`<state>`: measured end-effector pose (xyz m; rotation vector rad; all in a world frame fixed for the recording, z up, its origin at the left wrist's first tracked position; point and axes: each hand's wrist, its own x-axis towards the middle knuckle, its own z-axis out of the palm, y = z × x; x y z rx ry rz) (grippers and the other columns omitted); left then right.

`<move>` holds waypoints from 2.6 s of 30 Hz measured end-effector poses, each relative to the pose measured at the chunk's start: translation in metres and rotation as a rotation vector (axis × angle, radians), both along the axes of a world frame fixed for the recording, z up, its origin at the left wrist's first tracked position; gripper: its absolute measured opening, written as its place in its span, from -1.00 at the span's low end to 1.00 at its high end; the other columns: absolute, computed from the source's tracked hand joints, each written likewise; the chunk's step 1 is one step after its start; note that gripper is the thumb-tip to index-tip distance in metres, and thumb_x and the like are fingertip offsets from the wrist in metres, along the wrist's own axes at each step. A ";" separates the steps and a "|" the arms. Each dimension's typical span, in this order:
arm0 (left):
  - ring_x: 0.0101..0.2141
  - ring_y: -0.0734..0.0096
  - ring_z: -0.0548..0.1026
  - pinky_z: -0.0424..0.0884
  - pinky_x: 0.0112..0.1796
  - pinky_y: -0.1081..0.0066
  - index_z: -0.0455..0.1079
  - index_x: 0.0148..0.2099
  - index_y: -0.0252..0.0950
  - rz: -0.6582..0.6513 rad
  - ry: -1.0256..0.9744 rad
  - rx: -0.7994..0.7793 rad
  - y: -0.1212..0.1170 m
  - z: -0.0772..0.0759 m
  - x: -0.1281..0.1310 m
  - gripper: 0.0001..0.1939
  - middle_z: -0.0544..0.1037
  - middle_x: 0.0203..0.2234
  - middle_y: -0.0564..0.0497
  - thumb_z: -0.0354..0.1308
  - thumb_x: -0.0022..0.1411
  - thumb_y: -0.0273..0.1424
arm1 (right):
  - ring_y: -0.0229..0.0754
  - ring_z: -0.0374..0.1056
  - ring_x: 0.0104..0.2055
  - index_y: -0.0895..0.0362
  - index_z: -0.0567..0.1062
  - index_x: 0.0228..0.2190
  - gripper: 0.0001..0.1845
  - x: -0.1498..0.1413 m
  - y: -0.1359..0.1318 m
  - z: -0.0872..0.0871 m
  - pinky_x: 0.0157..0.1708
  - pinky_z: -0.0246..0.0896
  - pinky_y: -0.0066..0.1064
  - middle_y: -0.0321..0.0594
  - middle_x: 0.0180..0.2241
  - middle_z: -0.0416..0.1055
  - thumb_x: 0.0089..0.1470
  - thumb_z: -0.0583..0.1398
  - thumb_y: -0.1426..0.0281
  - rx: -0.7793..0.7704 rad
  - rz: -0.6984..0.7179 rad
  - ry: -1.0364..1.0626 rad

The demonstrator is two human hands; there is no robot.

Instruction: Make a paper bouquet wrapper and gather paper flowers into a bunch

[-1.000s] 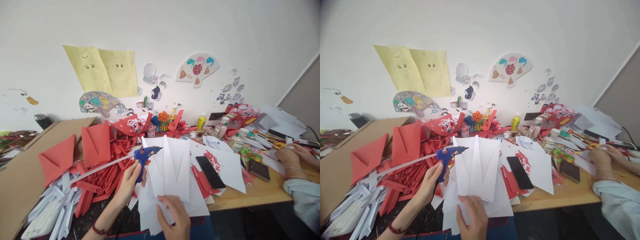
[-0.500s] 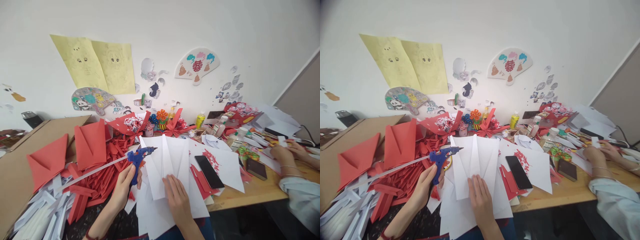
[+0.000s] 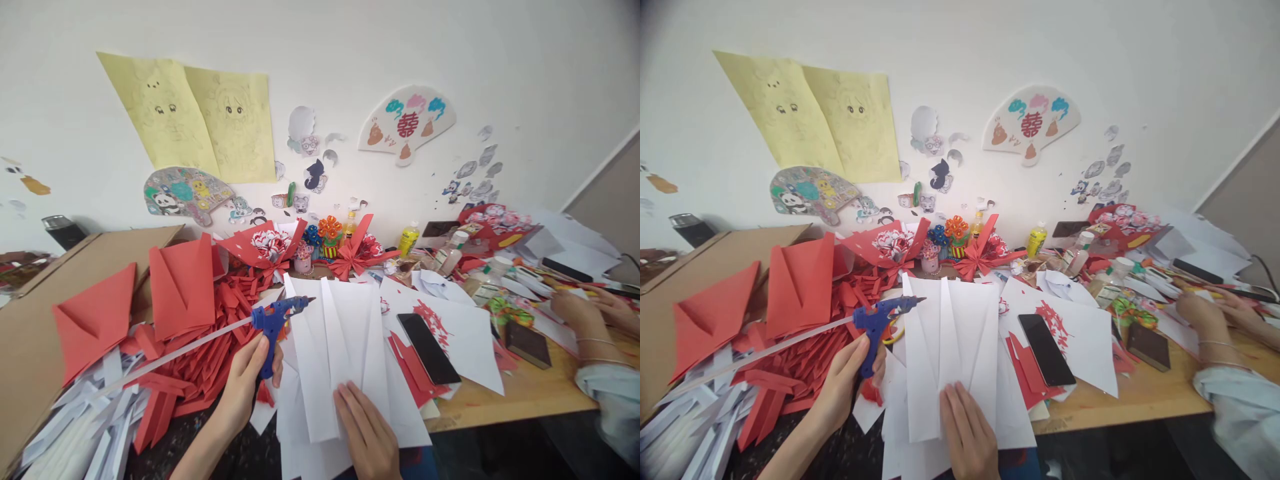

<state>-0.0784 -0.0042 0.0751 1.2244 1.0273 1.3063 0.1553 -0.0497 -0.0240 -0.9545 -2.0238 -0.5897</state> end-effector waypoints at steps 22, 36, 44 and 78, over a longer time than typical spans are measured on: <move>-0.55 0.50 0.28 0.19 -0.51 0.47 0.24 -0.46 -0.28 0.208 -0.056 0.018 -0.030 0.004 -0.044 -0.57 0.35 -0.57 0.06 -0.01 0.38 -0.12 | -0.04 0.42 0.03 0.25 0.60 -0.22 -0.55 -0.058 -0.003 0.009 -0.05 0.42 -0.31 -0.09 -0.12 0.52 0.25 -0.08 0.58 0.076 0.206 -0.021; -0.45 0.41 0.37 0.17 -0.50 0.44 0.32 -0.26 -0.28 0.234 -0.055 0.014 -0.040 -0.005 -0.054 -0.69 0.46 -0.48 0.01 -0.02 0.40 -0.16 | -0.20 0.35 -0.35 0.12 0.34 0.14 -0.41 -0.035 0.032 0.030 -0.37 0.34 -0.41 -0.23 -0.32 0.44 0.14 0.22 0.14 -0.750 -0.138 0.479; -0.45 0.43 0.36 0.21 -0.41 0.43 0.29 -0.34 -0.26 0.270 -0.039 0.012 -0.041 -0.004 -0.061 -0.68 0.46 -0.49 0.04 -0.02 0.40 -0.17 | -0.28 0.25 -0.45 0.17 0.51 -0.32 -0.50 -0.038 0.032 0.049 -0.42 0.19 -0.51 -0.27 -0.48 0.40 0.07 0.19 -0.04 -1.042 -0.117 0.846; -0.64 0.43 0.23 0.06 -0.52 0.44 0.25 -0.31 -0.23 0.281 0.576 -0.013 0.055 -0.027 -0.014 -0.64 0.27 -0.67 0.16 -0.13 0.37 -0.08 | -0.03 0.48 -0.26 0.07 0.53 -0.04 -0.19 0.028 0.030 0.022 -0.29 0.33 -0.34 -0.16 -0.26 0.55 -0.17 0.21 -0.23 -0.971 -0.587 0.928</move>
